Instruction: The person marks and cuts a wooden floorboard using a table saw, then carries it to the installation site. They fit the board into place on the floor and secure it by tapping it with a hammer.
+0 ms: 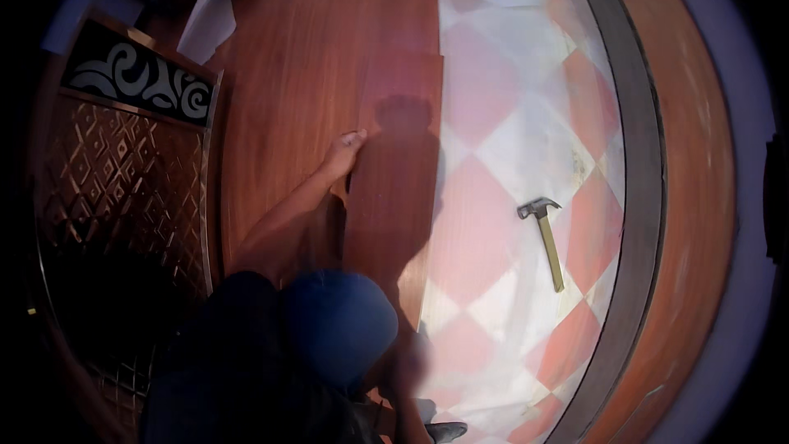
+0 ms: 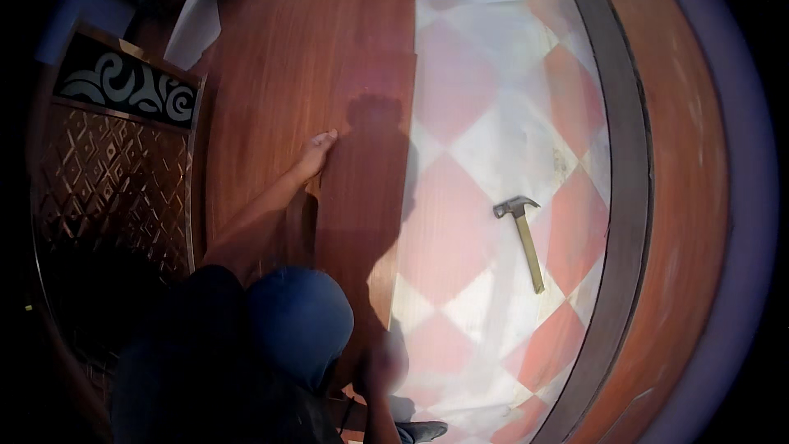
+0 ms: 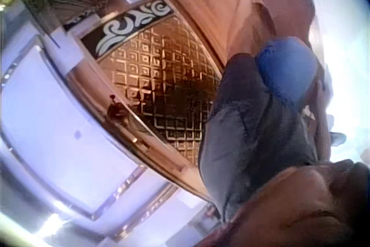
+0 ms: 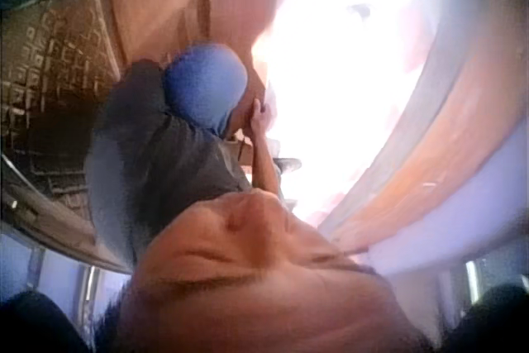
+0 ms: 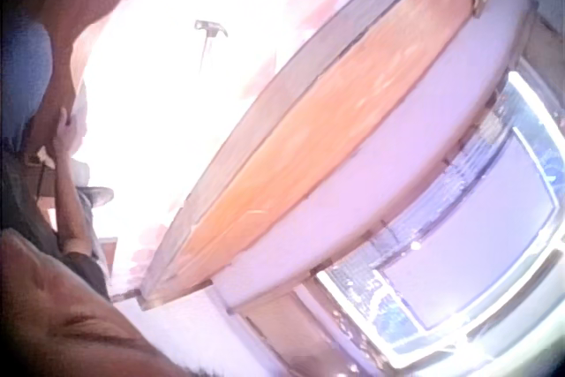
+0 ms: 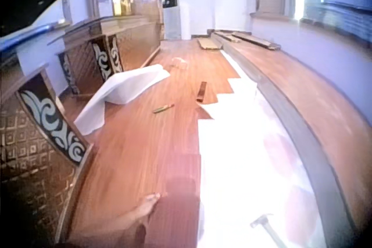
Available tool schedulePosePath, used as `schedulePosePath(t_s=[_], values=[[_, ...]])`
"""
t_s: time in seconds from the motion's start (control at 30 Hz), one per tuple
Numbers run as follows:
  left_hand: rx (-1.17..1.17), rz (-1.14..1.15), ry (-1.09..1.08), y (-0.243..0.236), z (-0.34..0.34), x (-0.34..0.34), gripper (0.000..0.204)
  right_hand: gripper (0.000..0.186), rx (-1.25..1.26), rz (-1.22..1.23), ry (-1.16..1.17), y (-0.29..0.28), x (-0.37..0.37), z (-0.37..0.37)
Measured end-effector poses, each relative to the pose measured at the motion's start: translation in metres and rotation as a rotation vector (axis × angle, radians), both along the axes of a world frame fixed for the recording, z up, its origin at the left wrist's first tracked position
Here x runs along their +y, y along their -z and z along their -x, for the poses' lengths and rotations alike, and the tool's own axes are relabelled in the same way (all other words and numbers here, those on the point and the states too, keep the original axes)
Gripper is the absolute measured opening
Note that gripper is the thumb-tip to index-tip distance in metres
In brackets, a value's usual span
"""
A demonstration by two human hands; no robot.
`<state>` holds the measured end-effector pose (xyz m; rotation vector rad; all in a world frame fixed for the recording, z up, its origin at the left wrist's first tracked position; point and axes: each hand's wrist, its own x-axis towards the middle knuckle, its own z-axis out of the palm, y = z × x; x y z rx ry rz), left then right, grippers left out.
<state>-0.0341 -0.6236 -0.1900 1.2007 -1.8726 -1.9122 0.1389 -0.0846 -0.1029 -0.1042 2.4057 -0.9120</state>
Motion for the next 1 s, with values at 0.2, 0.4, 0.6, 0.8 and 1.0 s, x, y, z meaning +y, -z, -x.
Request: schedulePosePath(t_s=[0.2, 0.4, 0.6, 0.8, 1.0], values=[[-0.237, 0.271, 0.405, 0.004, 0.006, -0.011, 0.058, 0.053, -0.044, -0.291, -0.502, 0.076, 0.066, -0.028], [-0.191, 0.029, 0.505, -0.010, 0.012, -0.026, 0.064, 0.065, -0.063, -0.253, -0.469, 0.065, 0.049, 0.000], [-0.164, 0.165, 0.628, 0.004, 0.010, -0.042, 0.060, 0.077, 0.106, -0.302, -0.628, 0.051, 0.062, -0.010], [-0.171, 0.008, 0.638, 0.005, 0.001, -0.046, 0.064, 0.055, 0.444, -0.462, -0.874, 0.089, 0.156, -0.008], [-0.219, 0.032, 0.768, -0.004, 0.011, -0.058, 0.064, 0.041, -0.251, -0.081, 0.082, 0.040, 0.015, 0.041]])
